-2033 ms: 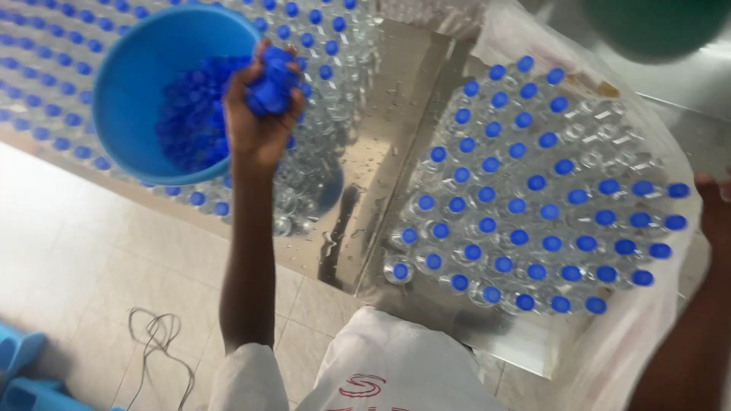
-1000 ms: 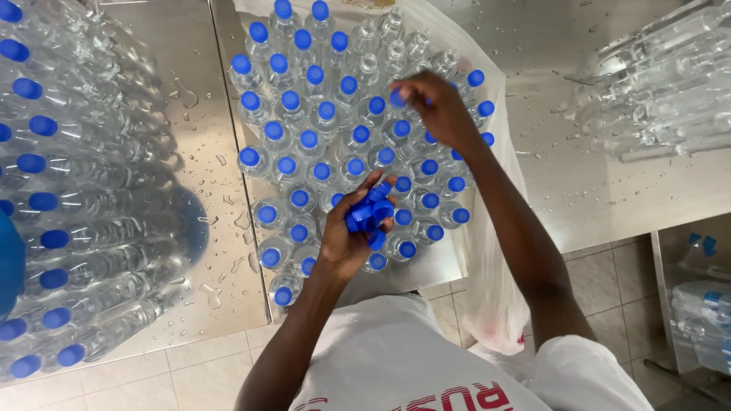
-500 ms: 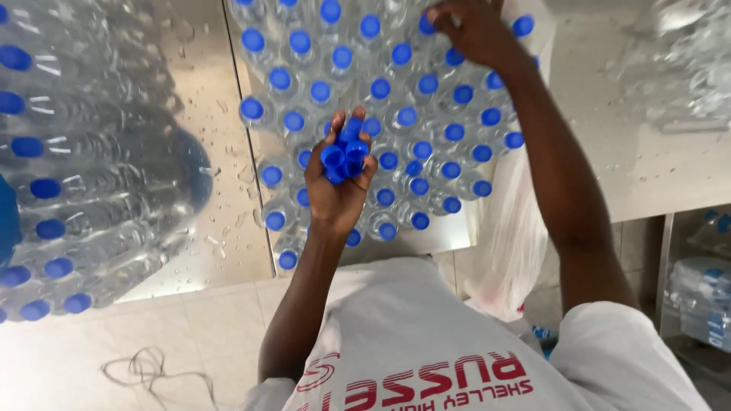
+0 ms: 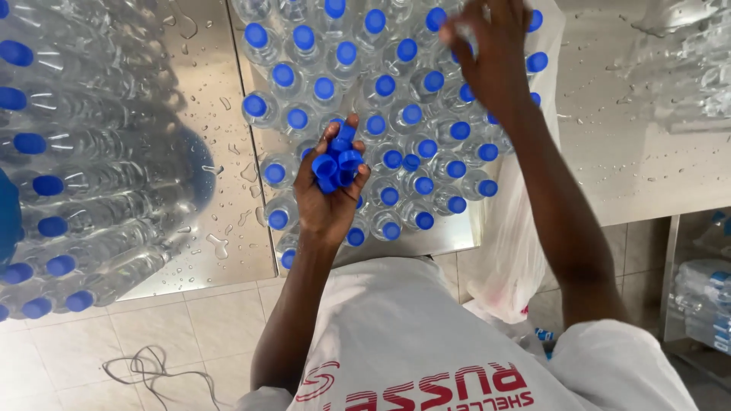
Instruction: Manually placing and screwing blue plastic caps onto clear water bottles arranged on a production table.
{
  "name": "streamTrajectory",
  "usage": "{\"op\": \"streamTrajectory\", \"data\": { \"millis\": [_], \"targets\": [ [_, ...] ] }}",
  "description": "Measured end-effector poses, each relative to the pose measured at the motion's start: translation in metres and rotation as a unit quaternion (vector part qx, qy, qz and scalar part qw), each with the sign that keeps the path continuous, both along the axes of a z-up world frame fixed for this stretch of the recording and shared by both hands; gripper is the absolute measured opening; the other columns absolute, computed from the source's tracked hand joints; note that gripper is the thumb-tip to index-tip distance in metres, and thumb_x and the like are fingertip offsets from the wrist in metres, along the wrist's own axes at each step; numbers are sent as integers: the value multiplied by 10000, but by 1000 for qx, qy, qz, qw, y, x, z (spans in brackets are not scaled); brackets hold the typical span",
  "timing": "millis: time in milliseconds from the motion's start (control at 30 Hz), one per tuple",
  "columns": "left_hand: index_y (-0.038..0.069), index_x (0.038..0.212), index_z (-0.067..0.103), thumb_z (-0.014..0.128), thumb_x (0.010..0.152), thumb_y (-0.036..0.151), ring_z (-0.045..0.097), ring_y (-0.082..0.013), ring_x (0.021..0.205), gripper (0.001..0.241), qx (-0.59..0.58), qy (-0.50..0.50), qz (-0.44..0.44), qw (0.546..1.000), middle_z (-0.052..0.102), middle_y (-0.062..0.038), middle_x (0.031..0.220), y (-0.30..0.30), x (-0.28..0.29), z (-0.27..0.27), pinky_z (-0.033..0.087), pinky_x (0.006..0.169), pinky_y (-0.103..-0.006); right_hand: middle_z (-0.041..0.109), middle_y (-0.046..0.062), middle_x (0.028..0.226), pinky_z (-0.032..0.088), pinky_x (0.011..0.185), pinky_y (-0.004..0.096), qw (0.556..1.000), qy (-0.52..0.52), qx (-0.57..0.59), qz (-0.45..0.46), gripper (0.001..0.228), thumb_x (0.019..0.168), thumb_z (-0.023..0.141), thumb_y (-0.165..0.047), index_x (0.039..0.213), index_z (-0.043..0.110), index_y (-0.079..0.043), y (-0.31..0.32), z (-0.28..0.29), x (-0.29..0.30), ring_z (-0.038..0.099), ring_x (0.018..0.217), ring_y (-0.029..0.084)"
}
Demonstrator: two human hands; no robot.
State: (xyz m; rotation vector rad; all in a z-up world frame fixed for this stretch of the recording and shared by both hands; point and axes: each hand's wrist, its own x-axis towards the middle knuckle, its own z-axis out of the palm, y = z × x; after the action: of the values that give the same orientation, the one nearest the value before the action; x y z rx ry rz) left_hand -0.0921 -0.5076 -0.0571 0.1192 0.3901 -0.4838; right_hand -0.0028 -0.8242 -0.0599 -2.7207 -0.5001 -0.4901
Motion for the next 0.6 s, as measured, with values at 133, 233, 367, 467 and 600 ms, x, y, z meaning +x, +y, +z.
{"op": "streamTrajectory", "data": {
  "millis": [133,233,367,467,600],
  "targets": [
    [114,1297,688,675,1044,241,686,-262,1145,283,20,23,-22,999,635,-155,1436,15,-5,-14,665,902,-384,530,56,1160,318,1119,596,986,151,-76,9,237,1011,805,-346,1212,762,-227,48,-4,-97,529,1222,356],
    [136,1318,702,624,1066,271,714,-270,1204,297,47,34,-47,997,723,-156,1359,19,-9,-14,668,986,-414,473,3,1104,352,1094,572,970,187,-155,24,258,933,802,-393,1128,768,-227,59,-43,-126,512,1183,324],
    [143,1292,708,623,1060,248,715,-256,1209,269,54,20,-56,997,738,-122,1365,19,-9,-13,673,970,-403,540,-6,1118,409,1043,523,978,159,-127,46,147,942,824,-340,959,794,-196,66,-17,-117,537,1133,251],
    [147,1270,721,635,1045,267,731,-276,1204,270,65,36,-68,995,755,-140,1276,23,-8,-4,662,989,-415,790,160,1035,578,883,547,933,315,170,40,173,977,833,-149,1129,788,-78,58,41,-98,784,1001,362],
    [157,1243,732,639,1040,263,732,-260,1189,247,72,41,-70,994,762,-133,1226,25,-13,2,663,974,-403,801,22,1051,589,949,331,839,410,356,-19,286,966,854,-99,1241,773,-99,11,63,-63,734,985,99]
  ]
}}
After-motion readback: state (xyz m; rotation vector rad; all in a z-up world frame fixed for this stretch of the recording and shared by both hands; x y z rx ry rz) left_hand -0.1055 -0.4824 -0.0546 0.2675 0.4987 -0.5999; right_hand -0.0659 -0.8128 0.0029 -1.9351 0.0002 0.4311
